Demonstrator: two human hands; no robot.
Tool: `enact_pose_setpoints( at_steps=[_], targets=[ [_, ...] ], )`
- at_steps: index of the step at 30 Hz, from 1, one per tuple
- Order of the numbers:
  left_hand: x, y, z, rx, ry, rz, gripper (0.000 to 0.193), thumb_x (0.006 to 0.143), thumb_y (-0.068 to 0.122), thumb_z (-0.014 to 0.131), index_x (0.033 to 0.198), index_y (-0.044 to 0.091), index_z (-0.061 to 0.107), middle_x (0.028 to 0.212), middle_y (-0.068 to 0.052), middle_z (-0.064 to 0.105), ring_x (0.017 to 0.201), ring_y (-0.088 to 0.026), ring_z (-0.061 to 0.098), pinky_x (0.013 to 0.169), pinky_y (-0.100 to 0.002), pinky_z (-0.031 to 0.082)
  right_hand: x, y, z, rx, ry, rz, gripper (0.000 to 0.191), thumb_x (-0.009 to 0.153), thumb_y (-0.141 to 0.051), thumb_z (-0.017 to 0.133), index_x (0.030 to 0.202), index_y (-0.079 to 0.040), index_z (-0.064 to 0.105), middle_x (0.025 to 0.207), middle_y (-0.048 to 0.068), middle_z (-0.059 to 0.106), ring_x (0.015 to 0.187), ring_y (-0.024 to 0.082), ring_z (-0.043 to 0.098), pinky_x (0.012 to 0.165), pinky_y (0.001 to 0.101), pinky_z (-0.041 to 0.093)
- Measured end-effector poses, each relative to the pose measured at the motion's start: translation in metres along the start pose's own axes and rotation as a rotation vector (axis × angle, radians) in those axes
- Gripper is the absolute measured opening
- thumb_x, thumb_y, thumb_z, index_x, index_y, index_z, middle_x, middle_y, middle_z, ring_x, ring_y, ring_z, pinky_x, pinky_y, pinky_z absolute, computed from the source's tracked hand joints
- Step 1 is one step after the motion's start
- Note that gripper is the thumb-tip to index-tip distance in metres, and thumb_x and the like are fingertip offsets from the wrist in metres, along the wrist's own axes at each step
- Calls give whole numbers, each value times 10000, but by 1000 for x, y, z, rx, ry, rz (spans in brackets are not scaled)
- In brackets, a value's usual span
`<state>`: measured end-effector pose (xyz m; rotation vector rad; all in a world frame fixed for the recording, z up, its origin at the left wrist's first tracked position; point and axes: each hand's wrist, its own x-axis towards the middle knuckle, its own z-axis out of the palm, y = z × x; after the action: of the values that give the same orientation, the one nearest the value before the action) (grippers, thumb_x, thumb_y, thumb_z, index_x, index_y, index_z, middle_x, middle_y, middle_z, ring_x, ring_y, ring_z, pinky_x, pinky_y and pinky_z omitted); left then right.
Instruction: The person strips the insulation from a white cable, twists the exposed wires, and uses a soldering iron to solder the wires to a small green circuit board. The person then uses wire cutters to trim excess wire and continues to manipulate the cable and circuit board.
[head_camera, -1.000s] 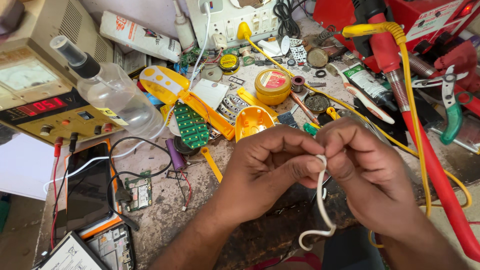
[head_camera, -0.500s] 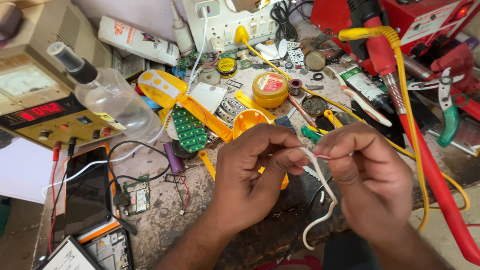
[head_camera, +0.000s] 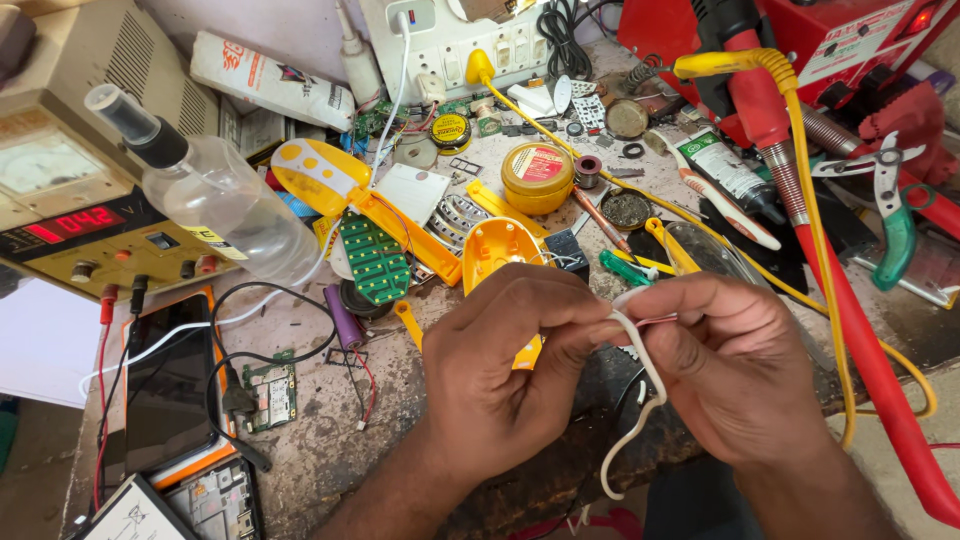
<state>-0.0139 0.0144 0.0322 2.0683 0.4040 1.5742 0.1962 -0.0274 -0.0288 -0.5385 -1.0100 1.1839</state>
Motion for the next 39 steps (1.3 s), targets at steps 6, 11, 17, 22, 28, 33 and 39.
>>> enact_pose_setpoints(
  at_steps=[6,11,17,22,28,33,39],
  targets=[
    [-1,-1,3,-16,32,-41,146,989,-22,761,1092,29,670,964,-77,719,842,-143,743,739,-239,594,3,0,4,3,-36,-6,224,979,-6,718,1188,74,697,1123,203,754,1050,259,726,985,396,564],
    [-5,-3,7,-242,25,-185,75,1070,10,695,1111,6,632,960,-71,696,830,-90,740,704,-213,612,5,1,9,32,-32,-2,209,981,-11,719,1175,64,695,1102,187,746,1045,253,713,985,396,554],
    [-4,-2,11,-302,-24,-358,67,1065,35,665,1085,-17,629,903,-68,697,755,-76,656,665,-215,552,8,-5,18,-5,10,33,191,1015,-97,695,1131,55,684,1046,153,725,961,211,672,886,370,547],
    [4,0,8,-414,-81,-420,190,1021,42,661,1193,-15,603,1026,-88,686,842,-75,693,709,-218,594,9,-12,19,-7,31,53,177,1011,-80,689,1123,57,679,1049,118,702,967,183,655,884,352,534],
    [0,-11,5,-375,-107,-278,205,1018,-8,706,1221,-35,690,1120,-132,739,977,-118,731,827,-254,634,8,-12,19,-55,68,63,191,1000,-58,685,1130,80,709,1045,163,740,961,211,693,909,371,552],
    [-13,-23,13,-646,4,-473,164,1003,-64,692,1167,-56,687,1056,-125,755,941,-132,737,831,-263,622,6,-15,20,-36,134,102,209,975,-27,680,1153,79,704,1094,176,748,995,217,714,914,370,561],
    [-18,-28,13,-720,10,-439,171,1011,-69,695,1181,-68,681,1090,-132,746,973,-140,727,857,-268,610,8,-20,24,-16,146,175,210,974,-28,650,1147,77,706,1061,196,764,928,241,745,854,391,589]
  ],
)
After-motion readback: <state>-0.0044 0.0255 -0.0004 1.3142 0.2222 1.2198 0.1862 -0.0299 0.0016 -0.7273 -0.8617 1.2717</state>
